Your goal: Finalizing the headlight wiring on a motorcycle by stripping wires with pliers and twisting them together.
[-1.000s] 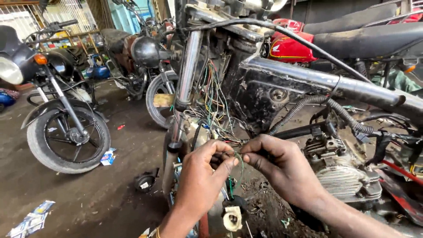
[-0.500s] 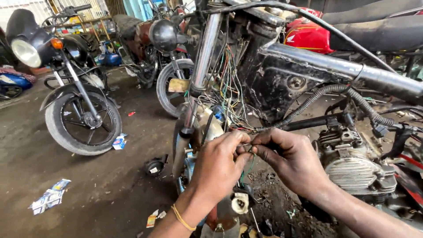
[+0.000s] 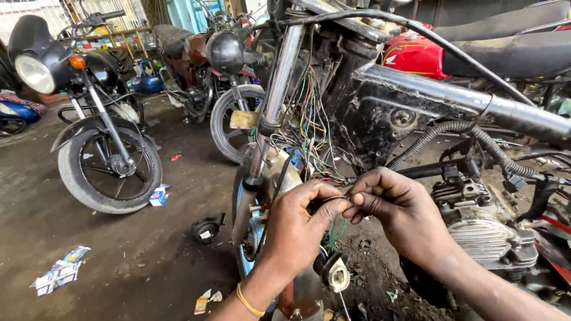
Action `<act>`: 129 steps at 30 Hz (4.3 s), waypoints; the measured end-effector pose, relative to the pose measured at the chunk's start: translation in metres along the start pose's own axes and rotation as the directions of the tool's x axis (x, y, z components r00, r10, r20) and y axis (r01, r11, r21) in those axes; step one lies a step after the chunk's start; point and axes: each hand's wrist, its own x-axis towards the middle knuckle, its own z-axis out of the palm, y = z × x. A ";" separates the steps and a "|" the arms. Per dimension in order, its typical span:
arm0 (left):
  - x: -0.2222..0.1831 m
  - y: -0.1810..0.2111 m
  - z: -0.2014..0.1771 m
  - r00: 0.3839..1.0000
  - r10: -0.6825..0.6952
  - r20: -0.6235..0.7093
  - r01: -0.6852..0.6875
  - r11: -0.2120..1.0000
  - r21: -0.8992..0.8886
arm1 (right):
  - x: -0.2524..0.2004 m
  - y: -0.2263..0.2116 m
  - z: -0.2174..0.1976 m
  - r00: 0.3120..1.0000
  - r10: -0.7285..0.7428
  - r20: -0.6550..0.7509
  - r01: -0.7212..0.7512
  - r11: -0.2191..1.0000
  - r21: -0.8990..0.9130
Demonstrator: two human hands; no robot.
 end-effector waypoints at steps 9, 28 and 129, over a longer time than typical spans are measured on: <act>0.000 0.007 -0.001 0.987 0.157 -0.033 -0.148 0.972 0.185 | -0.002 -0.004 0.005 0.999 0.021 -0.048 -0.027 0.992 -0.124; -0.010 -0.010 -0.006 0.846 0.488 0.217 -0.533 0.786 0.313 | 0.007 0.028 -0.017 0.811 0.546 0.210 -0.572 0.666 0.478; -0.005 -0.005 0.008 0.989 -0.063 0.134 0.101 0.949 -0.297 | -0.006 -0.006 -0.015 0.811 -0.450 0.375 0.580 0.529 -0.620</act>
